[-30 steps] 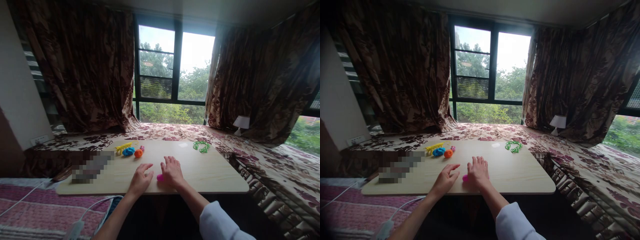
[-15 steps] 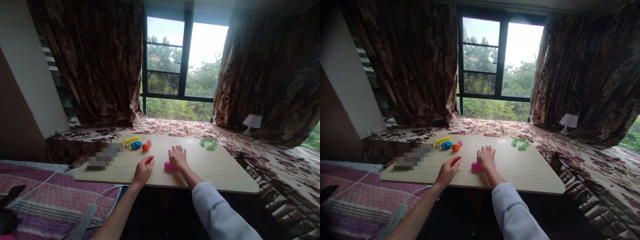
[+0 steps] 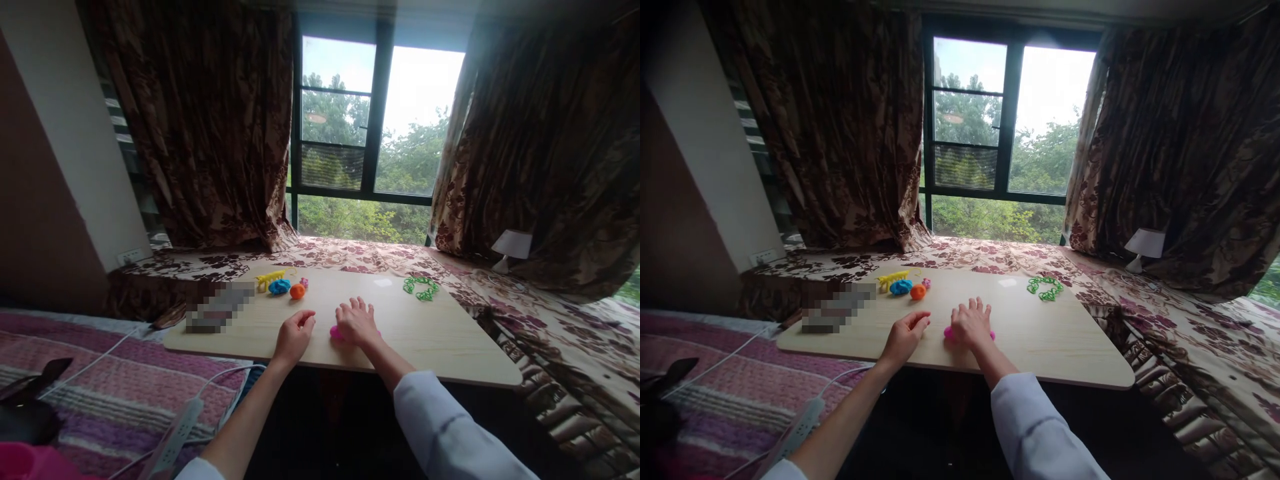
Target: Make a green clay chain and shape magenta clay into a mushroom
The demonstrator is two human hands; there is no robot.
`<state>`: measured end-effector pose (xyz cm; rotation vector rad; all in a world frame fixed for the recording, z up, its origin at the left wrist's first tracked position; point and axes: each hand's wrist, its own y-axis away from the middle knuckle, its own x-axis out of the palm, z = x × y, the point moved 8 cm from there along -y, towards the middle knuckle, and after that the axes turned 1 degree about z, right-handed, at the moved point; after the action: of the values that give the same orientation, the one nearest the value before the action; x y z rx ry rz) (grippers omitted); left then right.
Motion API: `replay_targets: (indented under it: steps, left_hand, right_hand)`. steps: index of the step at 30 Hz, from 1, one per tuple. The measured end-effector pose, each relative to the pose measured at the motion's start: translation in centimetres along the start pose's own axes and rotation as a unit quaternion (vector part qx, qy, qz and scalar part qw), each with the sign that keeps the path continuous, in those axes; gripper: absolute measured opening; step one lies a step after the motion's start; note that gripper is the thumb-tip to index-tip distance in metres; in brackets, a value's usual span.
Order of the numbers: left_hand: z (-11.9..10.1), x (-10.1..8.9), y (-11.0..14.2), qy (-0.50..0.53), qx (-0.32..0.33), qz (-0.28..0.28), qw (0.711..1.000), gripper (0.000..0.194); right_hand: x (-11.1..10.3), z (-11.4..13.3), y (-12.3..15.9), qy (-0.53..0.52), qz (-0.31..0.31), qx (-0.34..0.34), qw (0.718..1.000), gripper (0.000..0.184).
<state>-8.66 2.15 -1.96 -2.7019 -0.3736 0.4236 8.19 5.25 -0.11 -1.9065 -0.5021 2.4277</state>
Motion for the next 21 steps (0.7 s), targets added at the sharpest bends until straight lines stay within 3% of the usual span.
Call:
replay_targets:
  steps: [4,12,16,19,21]
  left_hand:
    - [0.1,-0.1,0.0,-0.011,0.007,0.005,1.000,0.031]
    - [0.1,0.2,0.1,-0.028,0.017,-0.004,0.999,0.028]
    - [-1.0,-0.1,0.4,-0.060,0.041,-0.021,0.997,0.030]
    - [-1.8,-3.0,-0.3,-0.099,0.069,-0.056,0.991,0.035]
    - [-2.1,-6.9,-1.4,-0.185,0.091,-0.114,0.972,0.037]
  right_hand:
    - [-0.6,-0.2,-1.9,0.002,-0.014,0.007,1.000,0.038]
    - [-0.4,2.7,5.0,0.008,-0.029,-0.081,0.996,0.043]
    - [-0.3,2.6,4.8,-0.002,-0.017,-0.066,0.998,0.042]
    - [-0.1,2.5,3.5,-0.002,-0.014,-0.064,0.998,0.040]
    - [0.2,2.5,3.0,0.003,-0.012,-0.071,0.997,0.038]
